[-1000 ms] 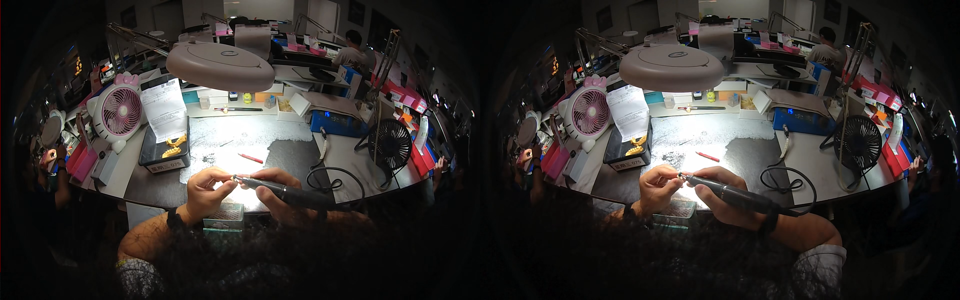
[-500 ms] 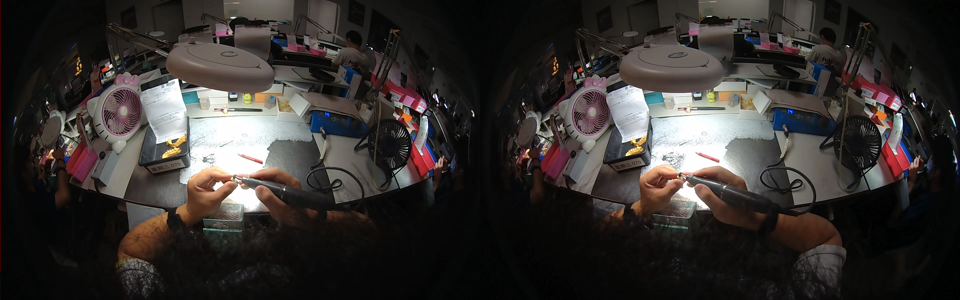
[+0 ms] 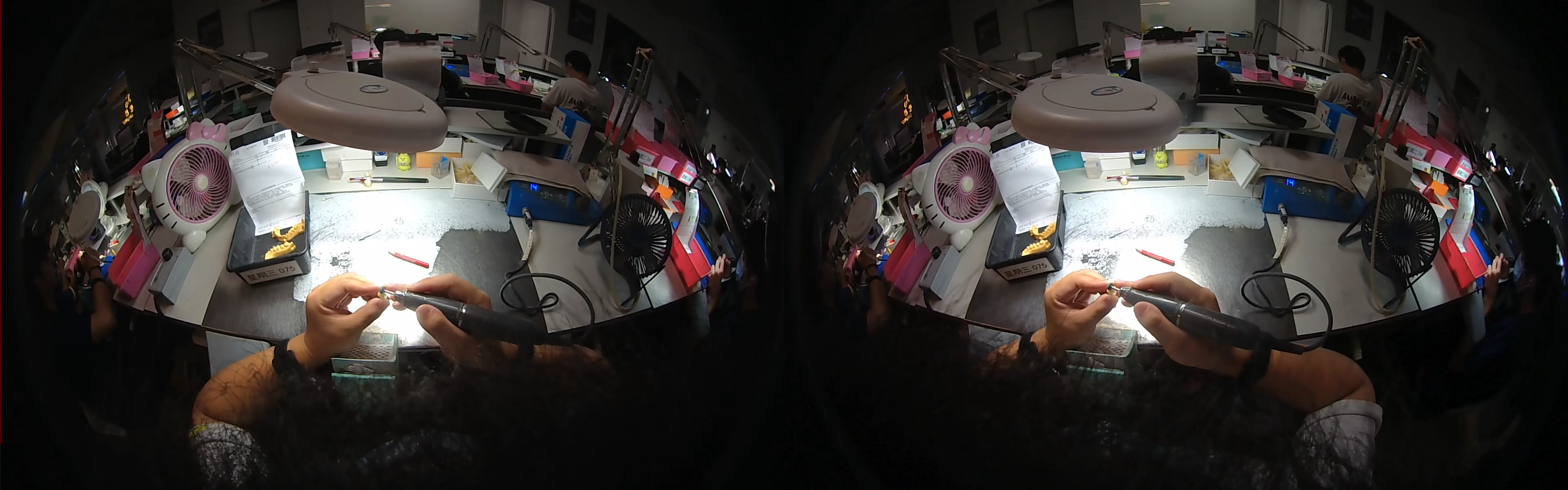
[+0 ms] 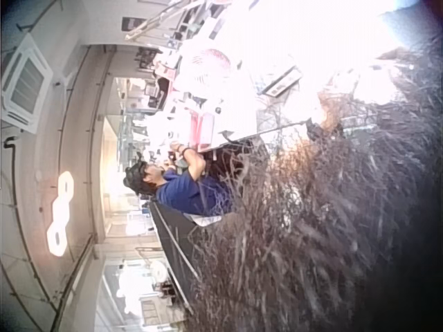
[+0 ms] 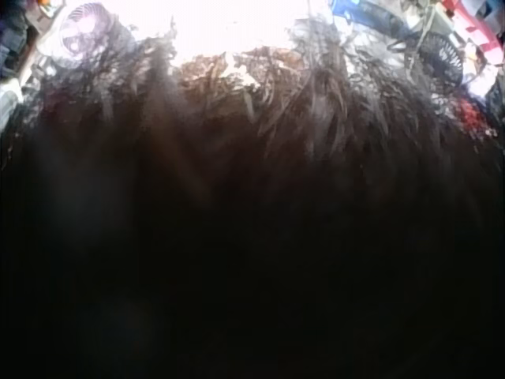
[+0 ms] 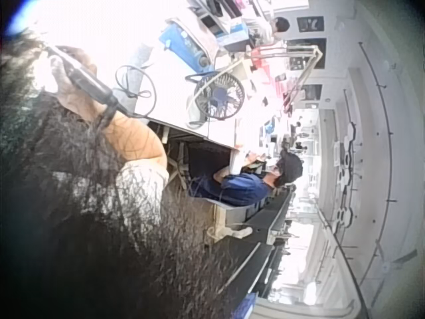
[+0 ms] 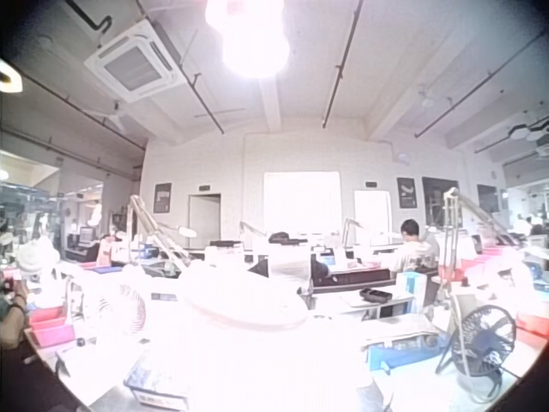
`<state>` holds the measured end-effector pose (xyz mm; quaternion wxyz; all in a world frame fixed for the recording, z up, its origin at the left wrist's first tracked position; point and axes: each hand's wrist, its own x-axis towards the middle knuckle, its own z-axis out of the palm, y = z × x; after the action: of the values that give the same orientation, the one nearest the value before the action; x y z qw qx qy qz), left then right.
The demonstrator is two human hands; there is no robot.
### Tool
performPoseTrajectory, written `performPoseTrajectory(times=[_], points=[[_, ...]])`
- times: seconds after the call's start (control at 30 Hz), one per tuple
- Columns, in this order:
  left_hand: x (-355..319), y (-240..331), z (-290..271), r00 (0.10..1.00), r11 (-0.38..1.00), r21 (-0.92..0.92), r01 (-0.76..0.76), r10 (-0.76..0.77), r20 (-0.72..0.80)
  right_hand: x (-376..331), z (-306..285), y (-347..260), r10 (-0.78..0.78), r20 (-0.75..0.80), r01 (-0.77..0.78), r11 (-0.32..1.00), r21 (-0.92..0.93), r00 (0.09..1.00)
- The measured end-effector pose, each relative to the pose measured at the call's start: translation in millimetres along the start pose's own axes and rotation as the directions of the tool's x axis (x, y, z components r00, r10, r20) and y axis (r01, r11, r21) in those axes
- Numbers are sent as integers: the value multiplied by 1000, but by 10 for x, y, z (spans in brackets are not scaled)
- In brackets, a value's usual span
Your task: Using a handheld rotary tool to polish or grind a small yellow object on a workbench.
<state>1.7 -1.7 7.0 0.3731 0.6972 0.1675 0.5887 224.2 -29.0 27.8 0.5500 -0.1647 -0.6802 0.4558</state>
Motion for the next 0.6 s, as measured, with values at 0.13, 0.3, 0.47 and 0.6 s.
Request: performPoseTrajectory(times=[0.13, 0.3, 0.47, 0.6], points=[[16, -6, 25, 1000, 1000, 13, -10, 10, -7, -9, -13, 6, 3, -8, -3, 1000, -23, 1000], [10, -2, 3, 1000, 998, 62, -21, 21, -5, -4, 5, -6, -2, -14, 1, 999, -36, 1000], [17, -2, 10, 1000, 997, 74, -29, 29, -3, 3, 10, -1, -14, -23, 14, 999, -33, 1000], [10, 6, 6, 1000, 996, 82, -28, 29, -9, -5, 5, 51, -26, -28, 25, 999, -33, 999]])
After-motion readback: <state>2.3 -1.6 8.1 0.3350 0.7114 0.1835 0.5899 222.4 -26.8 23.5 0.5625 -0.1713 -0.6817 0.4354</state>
